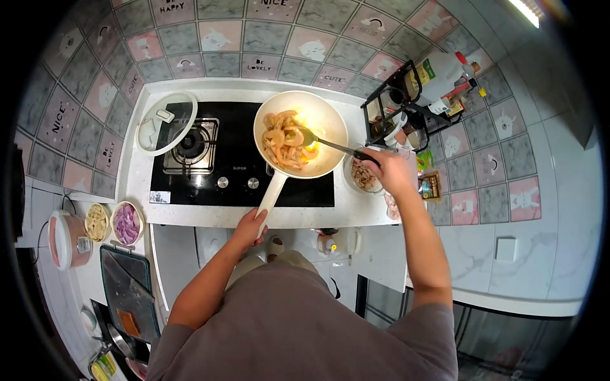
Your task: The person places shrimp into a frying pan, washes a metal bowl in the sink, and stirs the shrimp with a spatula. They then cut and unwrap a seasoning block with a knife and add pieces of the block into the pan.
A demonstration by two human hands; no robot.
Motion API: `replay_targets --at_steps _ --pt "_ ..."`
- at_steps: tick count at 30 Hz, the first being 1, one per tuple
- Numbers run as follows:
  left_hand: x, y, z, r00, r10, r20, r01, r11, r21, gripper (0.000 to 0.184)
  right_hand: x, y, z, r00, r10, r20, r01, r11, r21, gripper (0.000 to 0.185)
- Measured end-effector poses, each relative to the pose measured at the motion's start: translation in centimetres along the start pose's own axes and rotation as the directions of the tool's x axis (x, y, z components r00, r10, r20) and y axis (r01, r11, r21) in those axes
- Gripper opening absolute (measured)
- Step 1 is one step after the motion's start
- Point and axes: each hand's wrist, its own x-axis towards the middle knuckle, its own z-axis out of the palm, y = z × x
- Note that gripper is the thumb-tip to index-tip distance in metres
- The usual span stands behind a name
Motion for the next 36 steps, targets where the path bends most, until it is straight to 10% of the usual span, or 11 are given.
replay_targets --at_steps 12,17,20,25,27,30,36 --pt "0.2 -0.3 0.0 1.000 0.024 0.010 -0.024 1.000 0.010 0.032 4.3 -2.4 -4.0 0.904 0.349 0.248 -0.243 0.895 -0.375 0.021" --pt "0.4 -0.2 -0.2 1.000 0.013 0.025 -0.013 1.000 0.010 0.031 4.7 4.0 -1.2 0.616 0.285 0.734 -0.477 0.877 0.060 0.037" --pt "0.7 -0.5 -0.1 0.999 0.022 0.024 -0.022 1.000 -0.012 0.030 1.1 2.0 3.1 0.600 0.420 0.681 -0.740 0.615 0.272 0.037" --pt "0.4 0.0 -0.1 1.000 0.011 0.011 -0.011 1.000 0.019 0.030 0.3 0.7 9.4 0.797 0.391 0.460 -0.596 0.636 0.491 0.035" --pt "-0.1 0.4 0.0 1.000 -0.006 0.011 0.006 1.000 0.026 0.030 1.2 -2.2 5.1 0.940 0.314 0.132 -0.330 0.937 0.117 0.034" --pt "-0.2 0.5 0.0 1.000 -0.003 -0.004 0.003 1.000 -0.013 0.032 1.5 1.3 4.6 0.995 -0.007 -0.102 0.009 1.000 0.024 0.031" --pt "0.1 0.0 -0.1 1.000 0.008 -0.002 -0.008 1.000 -0.005 0.031 2.4 0.0 -5.1 0.983 0.156 0.098 -0.115 0.937 -0.329 0.026"
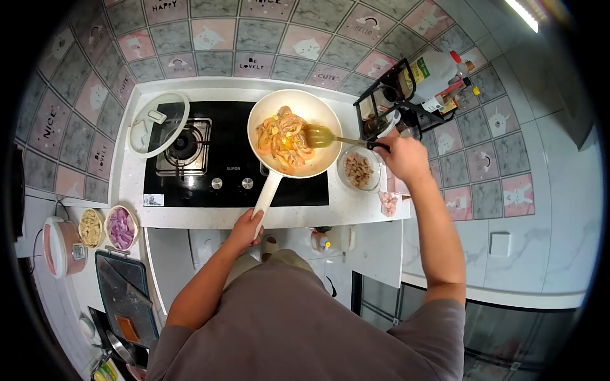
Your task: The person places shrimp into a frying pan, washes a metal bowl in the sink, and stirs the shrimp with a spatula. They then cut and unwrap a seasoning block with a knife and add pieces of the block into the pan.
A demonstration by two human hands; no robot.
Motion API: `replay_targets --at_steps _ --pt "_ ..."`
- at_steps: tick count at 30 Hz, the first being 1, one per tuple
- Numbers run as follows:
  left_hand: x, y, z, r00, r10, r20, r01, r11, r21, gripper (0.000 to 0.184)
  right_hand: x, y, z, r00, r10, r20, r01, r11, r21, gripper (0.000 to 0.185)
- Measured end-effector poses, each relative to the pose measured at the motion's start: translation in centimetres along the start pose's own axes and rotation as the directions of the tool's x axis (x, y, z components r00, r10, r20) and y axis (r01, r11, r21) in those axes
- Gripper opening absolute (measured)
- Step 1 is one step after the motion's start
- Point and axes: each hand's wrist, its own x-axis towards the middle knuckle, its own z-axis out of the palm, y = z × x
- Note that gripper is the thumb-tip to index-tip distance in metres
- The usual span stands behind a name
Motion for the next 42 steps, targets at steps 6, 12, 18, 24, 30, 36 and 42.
replay_targets --at_steps 6,12,18,24,30,36,42 --pt "-0.1 0.2 -0.2 1.000 0.007 0.007 -0.007 1.000 -0.002 0.031 3.5 -2.2 -2.1 0.963 0.177 0.203 -0.165 0.983 -0.076 0.023" --pt "-0.6 1.3 -0.1 1.000 -0.024 0.016 0.024 0.999 0.038 0.030 5.6 3.6 9.2 0.795 0.094 0.600 -0.467 0.726 0.505 0.047" --pt "-0.4 0.8 -0.2 0.998 -0.061 0.029 0.061 0.998 0.015 0.030 2.6 -1.3 12.0 0.971 0.108 0.212 -0.208 0.817 0.538 0.047" --pt "0.2 -0.2 -0.1 0.999 -0.024 0.032 0.025 0.999 -0.025 0.030 1.2 -0.3 5.3 0.982 -0.157 -0.103 0.183 0.924 0.335 0.029" --pt "-0.6 0.9 0.0 0.999 -0.039 0.028 0.039 0.999 0.003 0.028 0.9 0.3 3.8 0.992 0.014 -0.125 0.006 0.988 0.155 0.031" --pt "-0.8 1.0 0.0 0.998 -0.045 0.036 0.045 0.999 -0.005 0.027 0.7 -5.9 7.3 0.996 -0.027 -0.087 0.053 0.950 0.307 0.029" --pt "-0.1 0.3 -0.2 0.999 -0.034 0.041 0.034 0.999 0.009 0.029 -5.7 -6.3 6.0 0.996 -0.045 -0.076 0.076 0.880 0.468 0.031"
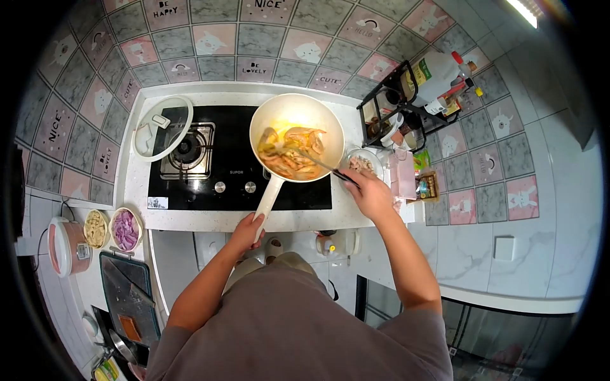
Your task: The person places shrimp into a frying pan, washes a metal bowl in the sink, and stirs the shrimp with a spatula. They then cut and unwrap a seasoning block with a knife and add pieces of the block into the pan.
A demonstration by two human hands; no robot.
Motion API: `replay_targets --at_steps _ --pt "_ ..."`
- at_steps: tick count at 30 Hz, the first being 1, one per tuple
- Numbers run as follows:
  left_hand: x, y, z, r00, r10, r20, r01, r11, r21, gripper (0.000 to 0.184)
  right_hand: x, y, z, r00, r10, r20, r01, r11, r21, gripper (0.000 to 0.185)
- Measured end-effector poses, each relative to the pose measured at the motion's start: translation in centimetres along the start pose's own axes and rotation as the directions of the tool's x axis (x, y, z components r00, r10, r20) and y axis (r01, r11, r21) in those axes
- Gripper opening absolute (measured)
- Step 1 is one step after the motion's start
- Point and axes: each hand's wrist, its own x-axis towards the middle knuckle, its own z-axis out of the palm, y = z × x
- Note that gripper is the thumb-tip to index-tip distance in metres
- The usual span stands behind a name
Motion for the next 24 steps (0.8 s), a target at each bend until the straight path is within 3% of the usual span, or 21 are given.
replay_targets --at_steps 6,12,14,17,18,20,22,24 --pt "0.1 -0.2 0.1 1.000 0.002 0.011 -0.002 1.000 0.000 0.029 -3.5 0.2 -3.3 0.962 0.241 0.130 -0.240 0.971 -0.018 0.032" --pt "0.1 -0.1 -0.1 1.000 0.013 0.005 -0.013 1.000 0.001 0.031 0.2 1.6 0.3 0.969 0.243 -0.041 -0.247 0.962 -0.116 0.034" --pt "-0.2 0.3 0.2 1.000 -0.003 -0.024 0.003 1.000 0.005 0.031 1.3 1.3 1.6 0.967 0.252 -0.044 -0.254 0.965 -0.067 0.035" --pt "0.3 -0.2 0.0 1.000 -0.001 -0.009 0.001 1.000 0.000 0.031 1.3 2.2 5.2 0.976 0.213 -0.052 -0.197 0.955 0.222 0.034" --pt "0.4 -0.2 -0.1 1.000 -0.001 -0.008 0.001 1.000 0.002 0.031 0.7 1.9 4.9 0.975 0.215 -0.053 -0.198 0.955 0.222 0.034" --pt "0.4 -0.4 -0.2 1.000 0.010 0.004 -0.010 1.000 -0.007 0.031 -1.0 1.0 3.6 0.951 0.290 0.109 -0.309 0.870 0.385 0.036" --pt "0.5 -0.5 -0.2 1.000 0.008 0.006 -0.008 1.000 -0.008 0.031 -3.0 1.4 2.1 0.959 0.261 0.111 -0.283 0.890 0.358 0.036" --pt "0.4 -0.2 -0.1 1.000 0.010 0.009 -0.009 1.000 -0.009 0.031 -4.4 0.4 -0.5 0.885 0.410 0.222 -0.462 0.834 0.302 0.034"
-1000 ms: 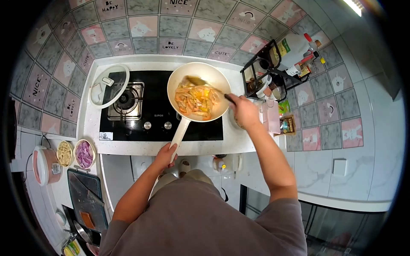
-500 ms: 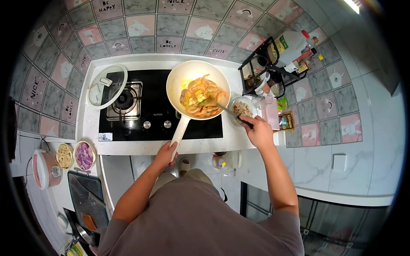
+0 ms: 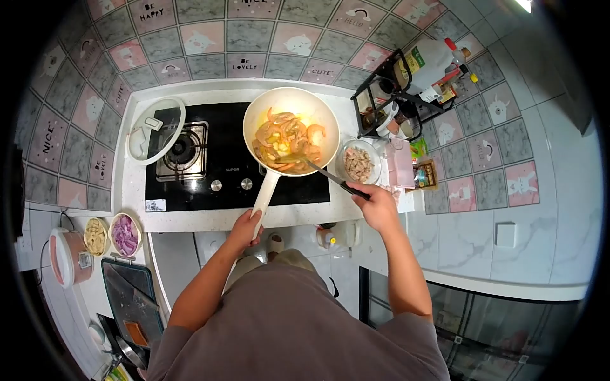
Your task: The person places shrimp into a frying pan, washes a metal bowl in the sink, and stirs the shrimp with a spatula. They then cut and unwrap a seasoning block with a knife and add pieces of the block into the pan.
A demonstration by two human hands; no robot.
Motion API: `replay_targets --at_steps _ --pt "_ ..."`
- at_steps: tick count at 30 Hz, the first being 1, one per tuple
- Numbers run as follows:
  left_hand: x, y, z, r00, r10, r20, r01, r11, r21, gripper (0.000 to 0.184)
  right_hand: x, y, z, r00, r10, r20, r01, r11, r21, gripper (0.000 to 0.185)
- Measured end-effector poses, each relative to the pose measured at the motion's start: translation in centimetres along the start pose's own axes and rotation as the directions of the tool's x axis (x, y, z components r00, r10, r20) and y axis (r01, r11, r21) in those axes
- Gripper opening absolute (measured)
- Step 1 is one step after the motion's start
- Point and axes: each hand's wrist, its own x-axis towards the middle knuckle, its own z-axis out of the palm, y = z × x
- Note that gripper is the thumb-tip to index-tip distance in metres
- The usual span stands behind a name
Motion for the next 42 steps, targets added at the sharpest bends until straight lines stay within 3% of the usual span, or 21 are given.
replay_targets --at_steps 1,6,8,9,11,12,14,15,19,21,24,25,26,28,29,31,32,34,38,40,42 --pt "-0.4 0.4 0.1 1.000 -0.002 -0.007 0.002 1.000 -0.006 0.030 -0.6 -1.3 -0.9 0.995 0.103 0.009 -0.103 0.994 -0.038 0.032" --pt "-0.8 0.7 0.1 1.000 0.003 -0.004 -0.003 0.999 -0.033 0.029 1.9 -2.6 -0.2 0.990 0.105 -0.096 -0.124 0.966 -0.225 0.032" --pt "-0.8 0.7 0.2 1.000 0.014 -0.012 -0.014 1.000 -0.015 0.029 4.0 -1.4 1.8 0.978 -0.066 -0.196 0.031 0.983 -0.179 0.033" --pt "-0.7 0.6 0.2 1.000 0.015 -0.012 -0.016 1.000 -0.012 0.029 5.3 -0.3 3.4 0.978 -0.066 -0.199 0.030 0.984 -0.176 0.033" --pt "-0.3 0.2 0.1 1.000 0.005 -0.012 -0.005 1.000 0.011 0.031 7.2 1.6 6.4 0.959 -0.160 -0.234 0.187 0.978 0.098 0.036" --pt "-0.4 0.2 0.2 1.000 0.005 -0.012 -0.005 1.000 0.013 0.031 7.0 1.7 6.6 0.959 -0.159 -0.235 0.187 0.977 0.100 0.036" --pt "-0.4 0.3 0.1 1.000 -0.006 -0.009 0.006 1.000 0.016 0.031 6.2 1.8 7.1 0.981 -0.169 -0.094 0.188 0.943 0.275 0.037" --pt "-0.3 0.4 0.1 1.000 -0.005 -0.009 0.006 1.000 0.017 0.031 4.8 1.1 5.9 0.995 -0.095 -0.009 0.093 0.959 0.267 0.039" --pt "0.1 -0.2 0.0 1.000 0.007 -0.013 -0.007 1.000 0.017 0.031 1.0 1.8 1.7 0.998 0.008 0.058 -0.017 0.987 0.162 0.040" --pt "0.3 -0.3 -0.1 1.000 0.017 -0.010 -0.017 1.000 0.025 0.031 -0.1 0.4 0.1 0.987 0.153 -0.041 -0.154 0.988 -0.030 0.039" --pt "0.1 -0.1 0.1 1.000 0.002 -0.017 -0.001 0.999 0.034 0.032 1.8 -1.1 1.5 0.981 0.133 -0.143 -0.149 0.983 -0.103 0.038" --pt "0.1 -0.1 0.0 1.000 0.008 -0.006 -0.007 1.000 0.022 0.032 3.3 0.1 3.2 0.976 -0.024 -0.216 0.005 0.996 -0.089 0.038" --pt "0.0 -0.2 -0.1 1.000 0.013 0.004 -0.013 1.000 0.010 0.032 4.8 1.2 5.1 0.977 -0.021 -0.214 0.003 0.996 -0.085 0.038" --pt "0.0 -0.1 -0.1 1.000 -0.002 0.011 0.002 1.000 0.008 0.032 6.9 1.9 7.5 0.940 -0.220 -0.260 0.260 0.956 0.134 0.038" --pt "0.0 0.0 -0.1 1.000 -0.013 0.016 0.012 1.000 0.002 0.032 6.7 2.1 7.7 0.940 -0.221 -0.261 0.263 0.955 0.136 0.038" --pt "-0.1 0.1 -0.2 1.000 -0.017 0.011 0.017 1.000 0.002 0.032 4.9 0.8 7.2 0.996 -0.069 -0.050 0.078 0.973 0.218 0.038" --pt "-0.1 0.2 -0.1 1.000 -0.022 0.014 0.022 1.000 0.003 0.032 3.6 0.3 6.3 0.996 -0.068 -0.050 0.078 0.973 0.219 0.038" --pt "-0.2 0.2 0.0 1.000 -0.020 0.014 0.019 1.000 0.010 0.031 1.1 -0.3 3.8 0.998 0.035 0.055 -0.040 0.995 0.092 0.038" --pt "0.0 0.0 -0.1 1.000 -0.009 0.012 0.009 1.000 0.007 0.031 0.5 0.5 1.8 0.996 0.088 0.008 -0.089 0.994 0.056 0.038" --pt "-0.1 0.0 0.0 1.000 -0.012 0.010 0.011 1.000 0.007 0.031 2.6 -0.1 2.4 0.990 0.013 -0.138 -0.024 0.997 -0.074 0.037" --pt "-0.3 0.2 0.0 1.000 -0.014 0.005 0.014 1.000 0.010 0.031 5.0 -0.8 4.1 0.988 0.027 -0.155 -0.041 0.995 -0.090 0.036"
